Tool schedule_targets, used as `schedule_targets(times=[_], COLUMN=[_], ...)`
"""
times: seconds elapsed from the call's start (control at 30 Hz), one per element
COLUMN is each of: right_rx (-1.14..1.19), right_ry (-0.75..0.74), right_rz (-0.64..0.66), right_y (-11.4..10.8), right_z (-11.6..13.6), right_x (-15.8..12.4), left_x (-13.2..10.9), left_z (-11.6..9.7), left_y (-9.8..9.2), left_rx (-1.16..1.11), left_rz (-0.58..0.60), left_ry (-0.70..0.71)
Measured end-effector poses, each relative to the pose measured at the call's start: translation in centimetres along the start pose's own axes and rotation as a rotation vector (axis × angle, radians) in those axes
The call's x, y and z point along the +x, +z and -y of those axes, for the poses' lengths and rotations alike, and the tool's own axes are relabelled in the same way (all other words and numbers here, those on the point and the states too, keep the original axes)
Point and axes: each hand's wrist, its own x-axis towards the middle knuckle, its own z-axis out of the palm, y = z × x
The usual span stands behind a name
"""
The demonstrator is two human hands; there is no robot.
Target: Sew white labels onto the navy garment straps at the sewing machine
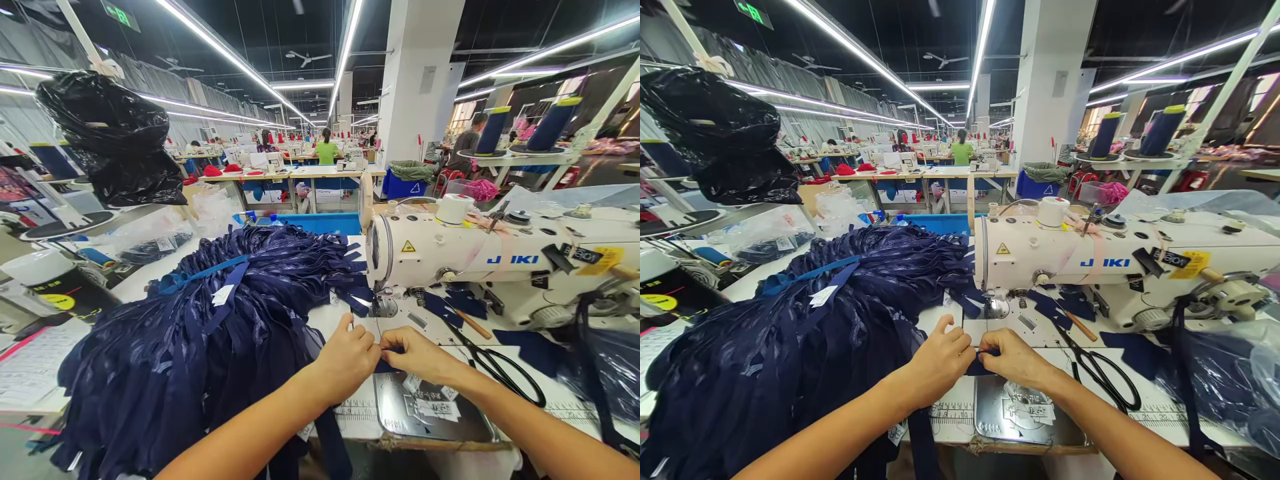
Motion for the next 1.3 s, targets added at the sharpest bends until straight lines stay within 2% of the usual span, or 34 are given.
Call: schedule_targets(times=[0.1,0.27,0.37,0.47,0.6,0.67,0.73,0.8,0.87,1.0,1.1,1.2,1.3], right_rx=[0.03,0.099,0.141,0.161,0.144,0.137,0.145,0.161,0.168,0.151,0.121,0.106,0.107], right_ry=[-0.009,0.011,0.033,0.027,0.039,0.033,0.019,0.01,0.009,0.011,0.034,0.034,0.021], right_rz=[0.0,0.002,0.017,0.027,0.033,0.04,0.048,0.06,0.075,0.087,0.039,0.013,0.034], right_y=[0.2,0.0,-0.5,-1.0,-1.1,-1.1,-1.1,-1.0,-1.0,-1.1,-1.5,-1.8,-1.8], right_z=[0.2,0.3,0.0,-0.4,-0.4,-0.4,-0.4,-0.3,-0.3,-0.6,-1.0,-1.1,-0.9], right_x=[0.1,-0.2,-0.6,-0.9,-0.8,-0.7,-0.6,-0.4,-0.4,-0.5,-0.9,-1.1,-1.0], left_x=[0.2,0.2,-0.3,-0.8,-0.5,-0.1,0.3,0.7,0.9,0.8,-0.1,-1.1,-1.6], left_z=[-0.6,0.1,1.5,2.5,2.6,2.4,2.1,1.9,1.8,2.8,4.6,6.0,6.3], left_y=[0.1,0.0,-0.2,-0.5,-0.9,-1.1,-1.3,-1.3,-1.2,-1.0,-1.4,-2.0,-2.2], left_rx=[0.025,-0.097,-0.254,-0.484,-0.899,-1.15,-1.381,-1.468,-1.312,-0.682,-0.319,-0.161,-0.1], left_rz=[-0.034,-0.053,-0.02,-0.016,-0.092,-0.1,-0.025,0.091,0.153,0.245,0.32,0.332,0.324], left_ry=[-0.042,-0.353,-0.512,-0.591,-0.643,-0.604,-0.537,-0.482,-0.432,-0.219,-0.211,-0.241,-0.255])
